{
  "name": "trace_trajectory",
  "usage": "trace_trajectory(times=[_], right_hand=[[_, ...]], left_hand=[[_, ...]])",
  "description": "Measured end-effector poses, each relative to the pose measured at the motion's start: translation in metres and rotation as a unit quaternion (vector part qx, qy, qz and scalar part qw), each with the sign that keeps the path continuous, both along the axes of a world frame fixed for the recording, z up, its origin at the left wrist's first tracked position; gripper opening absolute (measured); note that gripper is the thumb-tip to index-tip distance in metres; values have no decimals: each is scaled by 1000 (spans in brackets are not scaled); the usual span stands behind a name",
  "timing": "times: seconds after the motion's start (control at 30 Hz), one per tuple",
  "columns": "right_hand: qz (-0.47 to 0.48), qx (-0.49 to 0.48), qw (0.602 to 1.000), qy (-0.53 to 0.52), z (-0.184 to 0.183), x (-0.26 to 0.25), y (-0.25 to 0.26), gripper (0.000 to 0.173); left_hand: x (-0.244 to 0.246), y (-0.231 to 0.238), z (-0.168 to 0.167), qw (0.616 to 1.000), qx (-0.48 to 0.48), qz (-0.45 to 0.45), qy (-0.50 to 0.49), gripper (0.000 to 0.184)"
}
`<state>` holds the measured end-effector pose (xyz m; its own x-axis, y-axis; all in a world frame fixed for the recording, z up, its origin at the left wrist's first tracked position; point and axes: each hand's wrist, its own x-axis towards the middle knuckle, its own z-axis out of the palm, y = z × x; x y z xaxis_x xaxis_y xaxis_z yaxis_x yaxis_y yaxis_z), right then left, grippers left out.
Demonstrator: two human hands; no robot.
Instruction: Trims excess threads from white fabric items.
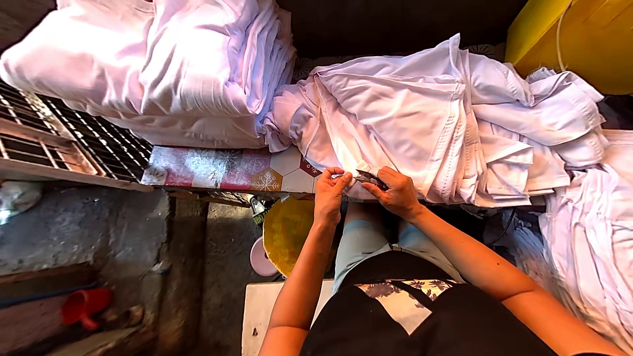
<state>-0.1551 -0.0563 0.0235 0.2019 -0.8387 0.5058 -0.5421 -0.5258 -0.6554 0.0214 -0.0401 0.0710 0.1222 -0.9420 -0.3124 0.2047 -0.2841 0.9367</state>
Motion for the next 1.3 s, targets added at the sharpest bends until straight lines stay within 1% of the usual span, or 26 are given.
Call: trace_trajectory(times=[0.23, 0.33, 0.37, 0.43, 0.5, 0.53, 0.57, 0.63, 0.67, 0.7, 0.77, 0.8, 0.83, 0.87, 0.9, 0.93, 0.97, 1.0, 1.03, 1.07, 1.1, 1.13, 1.17, 1.2, 1.23, 1.3], right_hand=[[-35, -82, 995, 37, 2, 2, 2, 38], [-36, -69, 996, 38, 2, 0, 3, 37], [-41, -46, 998, 32, 2, -2, 3, 37], [-72, 39, 996, 29, 0, -7, 2, 42], [-92, 144, 983, 65, -2, -10, -1, 57], [-89, 199, 972, 87, -3, -9, -3, 61], [-84, 234, 963, 108, -5, -8, -3, 53], [-86, 238, 959, 130, -5, -11, -3, 25], [-91, 220, 963, 129, -1, -17, -3, 18], [-99, 185, 970, 124, 4, -26, -3, 16], [-125, 83, 979, 138, 13, -50, -2, 14], [-134, 45, 977, 159, 15, -63, -1, 13], [-131, 40, 972, 193, 18, -76, 0, 13], [-112, 87, 960, 242, 22, -87, 4, 14], [-88, 174, 936, 294, 28, -94, 7, 17], [-72, 249, 910, 325, 33, -99, 10, 21], [-71, 285, 899, 325, 38, -102, 13, 21], [-83, 288, 907, 297, 42, -102, 16, 16], [-104, 271, 922, 256, 44, -100, 19, 12], [-125, 243, 939, 209, 45, -95, 22, 11], [-134, 219, 953, 160, 42, -87, 24, 11], [-122, 210, 964, 110, 38, -77, 24, 12], [-93, 206, 971, 79, 33, -65, 24, 15], [-53, 199, 977, 61, 24, -51, 22, 18], [-14, 192, 980, 57, 14, -36, 20, 21], [35, 181, 978, 95, -4, -9, 15, 29]], left_hand=[[0, 1, 0, 1000, -14, -7, -8, 12], [1, 2, -2, 1000, -9, -7, -19, 12], [2, 2, -2, 1000, -9, -9, -21, 12], [5, 2, -3, 1000, -12, -4, -23, 12], [10, 2, -6, 1000, -18, -4, -22, 12], [13, 3, -8, 999, -21, -9, -24, 12], [16, 3, -10, 999, -26, -19, -33, 12], [23, 4, -16, 993, -50, -51, -97, 19], [27, 5, -20, 982, -76, -68, -161, 24], [32, 6, -26, 959, -116, -78, -245, 25], [40, 13, -42, 881, -213, -70, -417, 20], [43, 17, -51, 847, -243, -65, -468, 18], [45, 21, -59, 824, -252, -76, -502, 16], [47, 27, -66, 812, -234, -113, -522, 13], [49, 33, -71, 811, -179, -175, -529, 13], [52, 38, -75, 814, -98, -239, -521, 16], [54, 42, -78, 824, -19, -272, -497, 17], [55, 45, -82, 846, 34, -266, -460, 19], [54, 49, -85, 883, 58, -224, -409, 19], [49, 53, -88, 926, 69, -158, -337, 19], [39, 55, -89, 962, 83, -87, -245, 19], [28, 55, -88, 984, 106, -25, -143, 20], [19, 52, -86, 990, 134, 22, -46, 23], [11, 49, -87, 986, 152, 59, 31, 25], [5, 45, -90, 980, 160, 88, 83, 22], [-4, 42, -96, 971, 156, 118, 135, 14]])
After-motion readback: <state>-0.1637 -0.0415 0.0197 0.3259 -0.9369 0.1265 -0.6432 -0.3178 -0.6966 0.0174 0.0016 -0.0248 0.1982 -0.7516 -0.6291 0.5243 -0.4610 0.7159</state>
